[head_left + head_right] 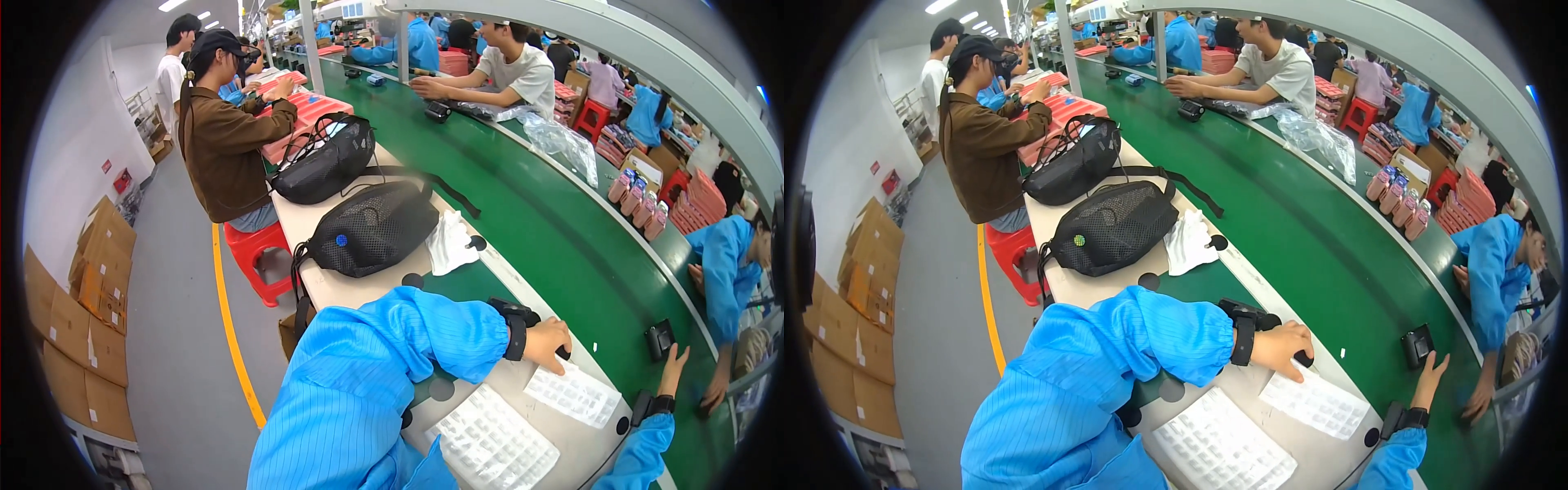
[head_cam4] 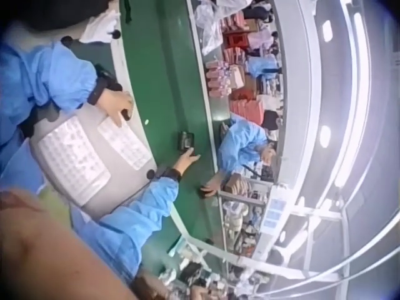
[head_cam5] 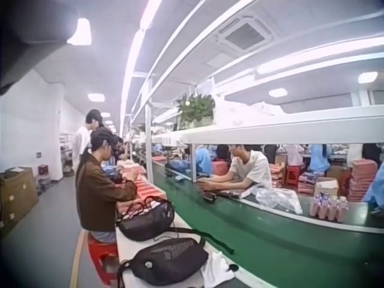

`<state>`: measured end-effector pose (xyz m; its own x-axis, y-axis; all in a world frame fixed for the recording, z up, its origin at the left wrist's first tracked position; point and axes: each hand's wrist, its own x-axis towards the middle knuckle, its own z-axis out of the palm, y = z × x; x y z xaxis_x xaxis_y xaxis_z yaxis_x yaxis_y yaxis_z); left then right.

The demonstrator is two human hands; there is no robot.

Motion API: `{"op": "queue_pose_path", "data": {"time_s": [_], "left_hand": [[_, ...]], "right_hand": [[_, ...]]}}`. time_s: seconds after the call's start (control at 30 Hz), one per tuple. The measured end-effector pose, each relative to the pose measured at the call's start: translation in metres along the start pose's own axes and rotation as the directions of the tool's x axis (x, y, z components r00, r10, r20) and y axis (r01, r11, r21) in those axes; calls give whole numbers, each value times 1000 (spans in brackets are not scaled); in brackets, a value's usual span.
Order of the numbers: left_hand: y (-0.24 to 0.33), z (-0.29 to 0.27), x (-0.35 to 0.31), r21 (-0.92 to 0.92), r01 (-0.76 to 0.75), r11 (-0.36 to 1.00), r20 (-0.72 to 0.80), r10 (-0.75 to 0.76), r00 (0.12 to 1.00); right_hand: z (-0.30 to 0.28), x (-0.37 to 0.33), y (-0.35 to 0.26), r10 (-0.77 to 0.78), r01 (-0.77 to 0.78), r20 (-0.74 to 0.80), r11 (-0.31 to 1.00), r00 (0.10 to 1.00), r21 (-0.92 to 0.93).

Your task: The person peels a sticker from a sheet, applies it to the back of a dashcam, and presses it down. This process is repeated with a second dashcam and sticker before the person returns to peeling another sticker.

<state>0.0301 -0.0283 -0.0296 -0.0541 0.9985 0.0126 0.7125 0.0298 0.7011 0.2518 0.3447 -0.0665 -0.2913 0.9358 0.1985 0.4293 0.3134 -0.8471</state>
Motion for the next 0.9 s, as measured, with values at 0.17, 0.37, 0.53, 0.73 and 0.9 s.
{"op": "queue_pose_path", "data": {"time_s": [0.17,0.37,0.53,0.73,0.9], "left_hand": [[-15,6,12,-364,-99,926,-74,78,994],[10,-41,-28,-504,72,861,-110,-147,983],[16,-32,-31,-491,92,866,-92,-157,983],[4,0,-35,-451,76,889,-135,-152,979],[6,20,-37,-485,90,870,-98,-156,983]], "right_hand": [[-21,-84,-87,-241,228,195,970,951,85],[-22,-188,-159,-375,422,589,905,716,64],[-19,-215,-155,-217,345,629,935,747,-87],[14,-232,-122,-362,458,541,888,759,-48],[32,-246,-132,-519,575,442,818,731,9]]}}
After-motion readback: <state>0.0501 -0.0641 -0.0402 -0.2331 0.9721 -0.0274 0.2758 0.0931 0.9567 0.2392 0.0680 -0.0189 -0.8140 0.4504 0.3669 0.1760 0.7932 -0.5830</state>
